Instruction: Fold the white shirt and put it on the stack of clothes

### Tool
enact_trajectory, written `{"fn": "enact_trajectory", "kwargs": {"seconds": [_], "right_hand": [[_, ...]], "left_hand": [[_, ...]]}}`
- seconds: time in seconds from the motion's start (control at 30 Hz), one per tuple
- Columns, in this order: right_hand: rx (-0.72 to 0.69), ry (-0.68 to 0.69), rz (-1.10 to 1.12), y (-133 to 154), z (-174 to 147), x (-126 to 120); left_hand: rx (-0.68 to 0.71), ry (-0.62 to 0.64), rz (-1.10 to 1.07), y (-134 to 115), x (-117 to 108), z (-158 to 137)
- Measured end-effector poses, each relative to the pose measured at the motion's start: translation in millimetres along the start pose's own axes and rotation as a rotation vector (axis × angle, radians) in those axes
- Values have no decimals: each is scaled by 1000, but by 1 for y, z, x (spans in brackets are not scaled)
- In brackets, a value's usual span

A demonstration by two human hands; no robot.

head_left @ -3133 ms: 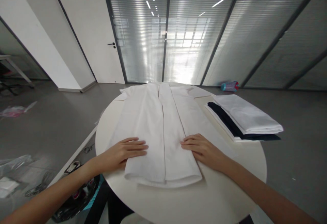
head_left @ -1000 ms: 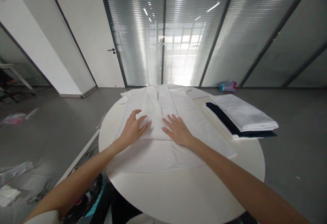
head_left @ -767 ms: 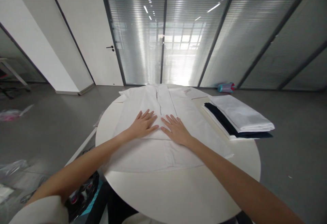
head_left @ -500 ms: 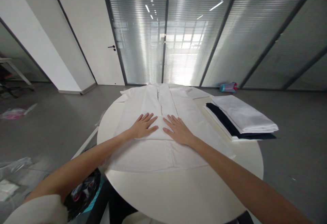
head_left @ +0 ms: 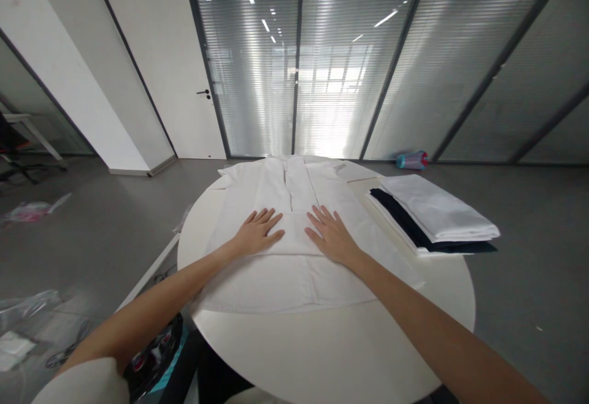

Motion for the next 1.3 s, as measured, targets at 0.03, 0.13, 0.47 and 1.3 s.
{"fn": "enact_trajectory", "kwargs": {"seconds": [0.03,0.13,0.47,1.3], "right_hand": [[-33,-10,-8,2,0,0],[-98,61,33,5,0,4],[-300,-47,-68,9,-12,-18],[-514,22,44,52,-64,-83]], "left_hand": [[0,5,12,1,1,1],[2,7,43,3,5,3],[300,-122,38,0,-25,-20],[687,-194,-19,-27,-67,-97]]}}
Point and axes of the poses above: each hand's wrist, its own z-axis towards the middle knuckle, its own x-axis out of the palm, y = z × x, the point moved 1 cm from there along z, towards the middle knuckle, and after that the axes turned 14 degrees about -x, right-handed, at the moved point
